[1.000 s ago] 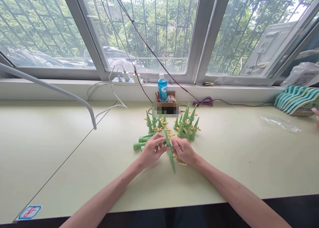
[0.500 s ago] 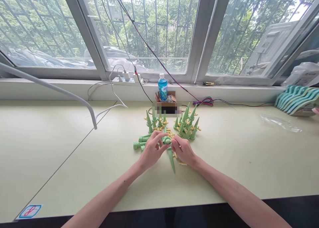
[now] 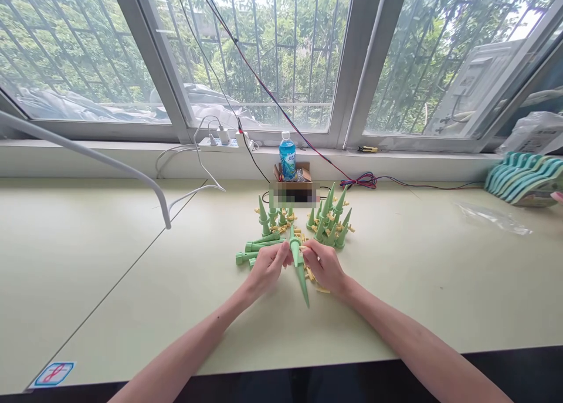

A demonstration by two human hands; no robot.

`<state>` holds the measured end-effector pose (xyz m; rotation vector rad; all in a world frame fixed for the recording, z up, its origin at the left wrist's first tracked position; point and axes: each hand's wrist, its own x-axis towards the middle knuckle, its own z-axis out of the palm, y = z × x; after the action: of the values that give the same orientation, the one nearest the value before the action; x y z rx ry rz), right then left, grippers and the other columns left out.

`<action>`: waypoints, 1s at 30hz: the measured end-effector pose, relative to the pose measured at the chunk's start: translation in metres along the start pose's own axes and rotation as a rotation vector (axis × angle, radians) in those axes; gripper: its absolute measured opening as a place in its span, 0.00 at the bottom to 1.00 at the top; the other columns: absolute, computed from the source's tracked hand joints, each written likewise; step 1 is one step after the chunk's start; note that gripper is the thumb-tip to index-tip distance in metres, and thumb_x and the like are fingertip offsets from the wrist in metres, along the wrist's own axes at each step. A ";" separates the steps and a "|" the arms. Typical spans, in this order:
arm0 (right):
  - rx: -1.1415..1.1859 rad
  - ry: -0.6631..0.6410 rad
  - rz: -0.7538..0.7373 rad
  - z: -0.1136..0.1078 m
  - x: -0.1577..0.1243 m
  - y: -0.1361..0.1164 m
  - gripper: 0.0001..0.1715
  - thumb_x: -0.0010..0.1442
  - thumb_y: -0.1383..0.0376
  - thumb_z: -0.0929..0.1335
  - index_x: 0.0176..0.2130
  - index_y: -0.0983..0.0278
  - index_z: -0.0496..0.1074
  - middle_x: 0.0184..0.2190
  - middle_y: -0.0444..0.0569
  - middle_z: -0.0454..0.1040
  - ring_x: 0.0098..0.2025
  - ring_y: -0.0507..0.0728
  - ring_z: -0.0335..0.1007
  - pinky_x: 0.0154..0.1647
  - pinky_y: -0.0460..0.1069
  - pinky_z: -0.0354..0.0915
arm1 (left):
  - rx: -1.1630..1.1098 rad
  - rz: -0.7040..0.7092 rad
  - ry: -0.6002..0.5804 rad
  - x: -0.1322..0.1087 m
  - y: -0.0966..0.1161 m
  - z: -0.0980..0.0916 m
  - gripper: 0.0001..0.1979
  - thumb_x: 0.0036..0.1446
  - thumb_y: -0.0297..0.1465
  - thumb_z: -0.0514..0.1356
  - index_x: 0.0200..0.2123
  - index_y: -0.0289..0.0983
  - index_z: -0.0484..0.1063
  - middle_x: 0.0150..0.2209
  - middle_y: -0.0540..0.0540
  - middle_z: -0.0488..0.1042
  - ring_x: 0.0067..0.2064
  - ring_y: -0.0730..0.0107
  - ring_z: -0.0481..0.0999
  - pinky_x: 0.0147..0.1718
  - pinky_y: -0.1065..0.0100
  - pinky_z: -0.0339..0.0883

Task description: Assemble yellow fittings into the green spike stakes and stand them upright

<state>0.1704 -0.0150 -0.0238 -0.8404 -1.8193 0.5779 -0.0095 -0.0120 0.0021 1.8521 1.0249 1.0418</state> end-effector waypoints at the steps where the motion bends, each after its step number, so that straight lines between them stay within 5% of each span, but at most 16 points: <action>1: 0.004 -0.018 -0.013 0.000 0.000 -0.001 0.15 0.70 0.61 0.59 0.32 0.63 0.63 0.23 0.41 0.64 0.23 0.49 0.58 0.27 0.44 0.57 | -0.006 -0.019 -0.017 0.000 -0.001 0.000 0.30 0.67 0.47 0.44 0.20 0.34 0.65 0.19 0.50 0.62 0.23 0.75 0.61 0.22 0.72 0.55; 23: 0.049 -0.095 0.001 -0.001 0.000 -0.001 0.22 0.71 0.57 0.56 0.27 0.62 0.58 0.20 0.41 0.63 0.21 0.48 0.56 0.24 0.44 0.57 | -0.059 -0.169 -0.225 0.001 0.007 -0.010 0.30 0.64 0.50 0.47 0.24 0.33 0.72 0.20 0.49 0.65 0.21 0.76 0.60 0.21 0.72 0.57; 30: 0.031 -0.106 0.043 -0.002 -0.002 0.000 0.24 0.71 0.55 0.55 0.26 0.61 0.55 0.19 0.41 0.61 0.20 0.49 0.55 0.23 0.45 0.56 | -0.072 -0.100 -0.263 0.001 0.008 -0.011 0.26 0.63 0.48 0.51 0.25 0.34 0.71 0.23 0.50 0.64 0.21 0.77 0.60 0.19 0.73 0.54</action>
<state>0.1726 -0.0162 -0.0245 -0.8428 -1.8865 0.6878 -0.0174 -0.0116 0.0133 1.8034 0.9017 0.7442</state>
